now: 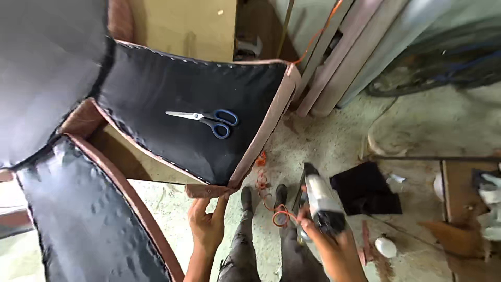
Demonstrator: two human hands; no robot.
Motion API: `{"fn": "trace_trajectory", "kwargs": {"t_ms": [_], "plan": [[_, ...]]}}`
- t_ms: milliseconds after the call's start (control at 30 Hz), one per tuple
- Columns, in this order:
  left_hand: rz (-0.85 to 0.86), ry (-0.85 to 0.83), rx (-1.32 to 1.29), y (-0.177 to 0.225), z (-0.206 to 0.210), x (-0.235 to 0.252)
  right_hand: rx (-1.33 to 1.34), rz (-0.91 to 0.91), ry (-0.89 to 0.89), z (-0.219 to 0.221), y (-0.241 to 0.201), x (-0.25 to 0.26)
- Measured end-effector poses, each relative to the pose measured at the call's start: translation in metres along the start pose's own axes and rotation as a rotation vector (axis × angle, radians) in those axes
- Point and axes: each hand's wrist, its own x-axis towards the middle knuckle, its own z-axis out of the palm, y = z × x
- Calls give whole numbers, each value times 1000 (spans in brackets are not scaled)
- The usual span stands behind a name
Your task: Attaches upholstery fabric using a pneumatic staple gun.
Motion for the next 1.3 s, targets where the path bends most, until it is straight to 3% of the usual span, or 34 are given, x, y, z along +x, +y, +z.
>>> {"fn": "trace_trajectory", "kwargs": {"t_ms": [100, 200, 267, 400, 567, 767, 900, 1300], "plan": [[-22, -16, 60, 8, -1, 7, -397, -300, -270, -7, -94, 95], [-92, 2, 57, 20, -2, 2, -707, -548, -466, 34, -168, 180], [-144, 14, 49, 28, -2, 4, -793, -623, -492, 80, -189, 226], [-231, -6, 30, 34, -2, 5, -1000, -581, -492, 158, -193, 274], [-302, -42, 20, 33, -13, 4, -1053, -665, -557, 210, -168, 267], [-300, -110, 2, 31, -21, 10, -925, -942, -423, 174, -167, 212], [-368, -185, 101, 47, -25, 17, -1211, -793, -623, 163, -144, 202], [-288, -205, 192, 61, -36, 16, -1559, -750, -648, 168, -173, 205]]}}
